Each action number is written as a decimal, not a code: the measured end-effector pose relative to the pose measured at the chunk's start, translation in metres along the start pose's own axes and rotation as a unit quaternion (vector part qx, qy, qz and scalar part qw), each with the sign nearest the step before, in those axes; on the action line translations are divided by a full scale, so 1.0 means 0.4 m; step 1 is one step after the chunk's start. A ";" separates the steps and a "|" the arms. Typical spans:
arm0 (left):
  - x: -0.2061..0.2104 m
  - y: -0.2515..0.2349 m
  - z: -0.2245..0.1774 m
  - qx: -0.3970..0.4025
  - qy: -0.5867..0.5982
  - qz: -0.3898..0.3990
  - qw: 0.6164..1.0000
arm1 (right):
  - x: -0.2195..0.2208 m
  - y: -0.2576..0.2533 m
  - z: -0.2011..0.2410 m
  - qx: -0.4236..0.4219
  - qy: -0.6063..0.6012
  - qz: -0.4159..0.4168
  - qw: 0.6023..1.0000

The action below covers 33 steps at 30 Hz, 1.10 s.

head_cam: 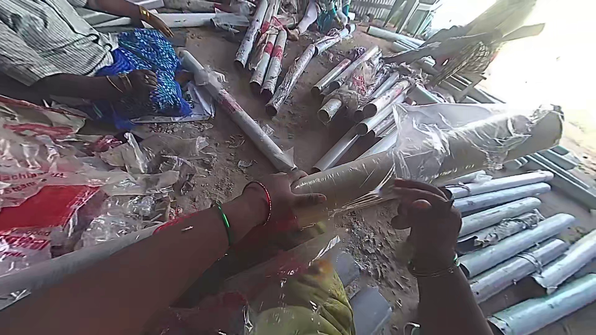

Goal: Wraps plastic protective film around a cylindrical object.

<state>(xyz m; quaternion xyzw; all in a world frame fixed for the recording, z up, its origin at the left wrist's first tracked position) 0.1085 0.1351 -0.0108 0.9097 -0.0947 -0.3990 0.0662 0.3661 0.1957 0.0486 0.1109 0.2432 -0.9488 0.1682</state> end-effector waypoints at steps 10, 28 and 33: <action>0.021 0.076 -0.031 -0.020 -0.124 -0.005 0.992 | -0.121 -0.003 0.138 0.040 0.057 -0.247 0.967; 0.059 0.146 -0.065 -0.010 -0.182 -0.023 0.983 | -0.017 -0.030 0.093 0.281 0.417 0.009 0.864; 0.047 0.117 -0.121 0.046 -0.204 0.001 0.978 | -0.058 0.013 0.061 0.278 0.195 -0.090 0.936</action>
Point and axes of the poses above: each hand's wrist, its own y-axis away from the middle knuckle, its own x-axis out of the palm, z = x × y, the point moved 9 cm from there along -y, towards the middle knuckle, and after that the axes turned 12 degrees about x, right-handed, at the moved point
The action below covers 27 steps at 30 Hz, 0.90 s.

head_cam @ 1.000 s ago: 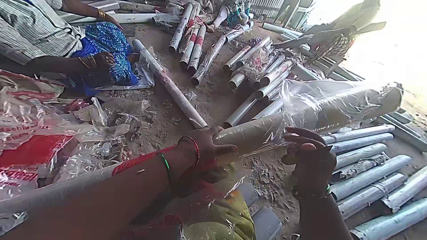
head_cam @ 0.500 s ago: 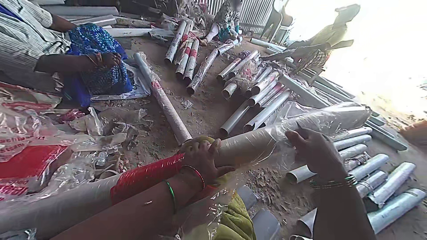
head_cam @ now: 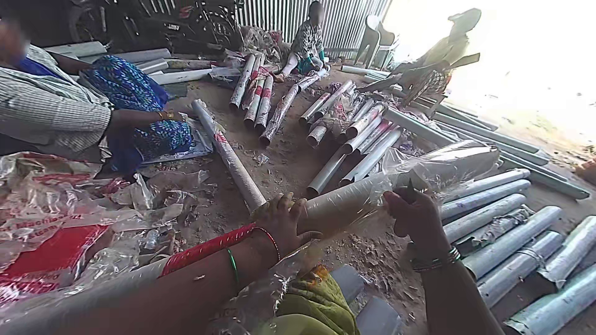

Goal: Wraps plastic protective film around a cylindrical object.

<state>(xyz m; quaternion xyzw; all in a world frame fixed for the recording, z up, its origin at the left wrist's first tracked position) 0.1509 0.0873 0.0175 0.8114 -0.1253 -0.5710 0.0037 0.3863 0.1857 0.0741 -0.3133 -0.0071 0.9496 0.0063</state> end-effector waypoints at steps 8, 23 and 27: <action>-0.102 -0.182 -0.157 0.114 0.058 -0.047 0.991 | -0.007 0.010 -0.044 -0.096 -0.391 -0.025 0.915; -0.023 -0.338 -0.129 0.038 0.239 -0.013 0.970 | 0.003 0.003 -0.158 -0.145 -0.568 -0.028 0.810; -0.034 -0.298 -0.143 0.021 0.221 -0.009 0.975 | -0.016 0.060 -0.228 -0.142 -0.521 -0.051 0.840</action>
Point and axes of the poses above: each hand's wrist, its own y-axis away from the middle knuckle, its own x-axis out of the palm, z = x × y, the point moved 9 cm from there along -y, towards the middle knuckle, and after that the axes turned 12 degrees about x, right-handed, at the moved point
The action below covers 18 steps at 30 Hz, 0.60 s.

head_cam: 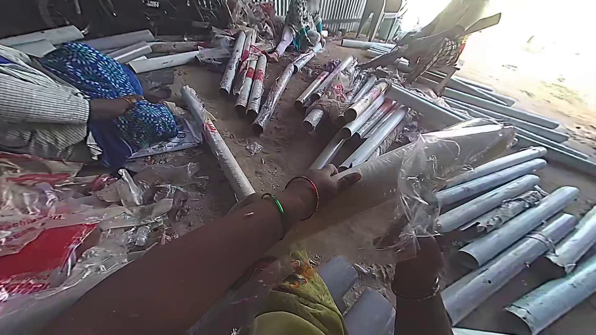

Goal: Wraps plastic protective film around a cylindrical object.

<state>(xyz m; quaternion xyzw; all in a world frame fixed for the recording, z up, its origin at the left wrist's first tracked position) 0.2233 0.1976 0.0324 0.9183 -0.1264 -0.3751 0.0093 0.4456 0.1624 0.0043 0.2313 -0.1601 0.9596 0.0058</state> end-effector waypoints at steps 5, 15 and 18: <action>-0.018 -0.017 0.046 -0.022 0.025 -0.012 0.999 | -0.082 -0.007 0.064 0.023 0.076 0.024 0.997; 0.042 0.071 -0.036 -0.033 -0.107 -0.020 0.993 | 0.027 -0.073 0.148 0.143 0.410 0.001 0.901; 0.058 0.101 -0.056 -0.031 -0.146 -0.016 0.989 | 0.074 -0.083 0.152 0.152 0.548 -0.028 0.822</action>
Point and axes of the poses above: each hand's wrist, its own y-axis away from the middle knuckle, its own x-axis out of the palm, z = x × y, the point moved 9 cm from there along -y, towards the middle knuckle, and after that the axes turned 12 degrees about x, right-handed, at the moved point
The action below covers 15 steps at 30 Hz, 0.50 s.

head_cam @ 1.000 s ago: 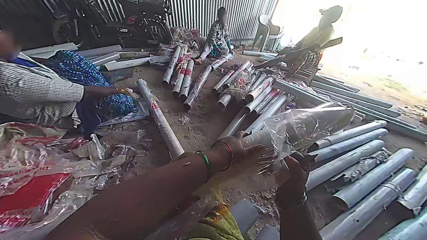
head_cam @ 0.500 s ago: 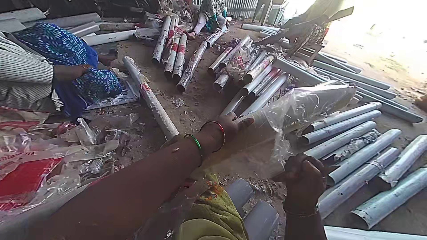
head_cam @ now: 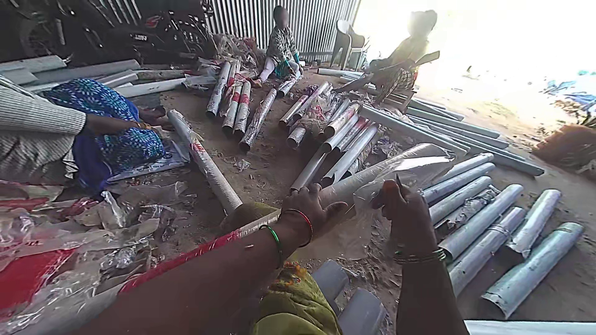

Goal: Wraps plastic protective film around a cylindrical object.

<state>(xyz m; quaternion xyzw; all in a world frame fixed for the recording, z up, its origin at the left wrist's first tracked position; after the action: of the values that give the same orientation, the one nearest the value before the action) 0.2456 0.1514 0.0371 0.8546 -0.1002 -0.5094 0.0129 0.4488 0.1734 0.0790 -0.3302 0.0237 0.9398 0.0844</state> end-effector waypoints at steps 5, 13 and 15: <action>0.010 0.035 -0.004 0.012 -0.047 0.015 0.999 | 0.025 0.018 0.028 0.031 0.164 -0.039 0.985; -0.007 0.007 0.023 -0.006 0.006 0.026 1.000 | 0.030 0.014 -0.040 -0.119 -0.224 -0.060 0.966; -0.018 -0.009 0.029 -0.003 0.020 0.024 1.000 | 0.041 0.009 -0.047 -0.143 -0.376 -0.037 0.915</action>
<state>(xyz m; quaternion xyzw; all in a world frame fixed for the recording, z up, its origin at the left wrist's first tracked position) 0.2327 0.1573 0.0371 0.8621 -0.1186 -0.4918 0.0293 0.4470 0.1704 0.0541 0.0382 -0.1565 0.9842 0.0732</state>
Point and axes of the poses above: each hand's wrist, its own y-axis away from the middle knuckle, its own x-axis out of the palm, z = x × y, the point moved 9 cm from there along -y, towards the middle knuckle, and after that the axes turned 12 degrees about x, right-handed, at the moved point
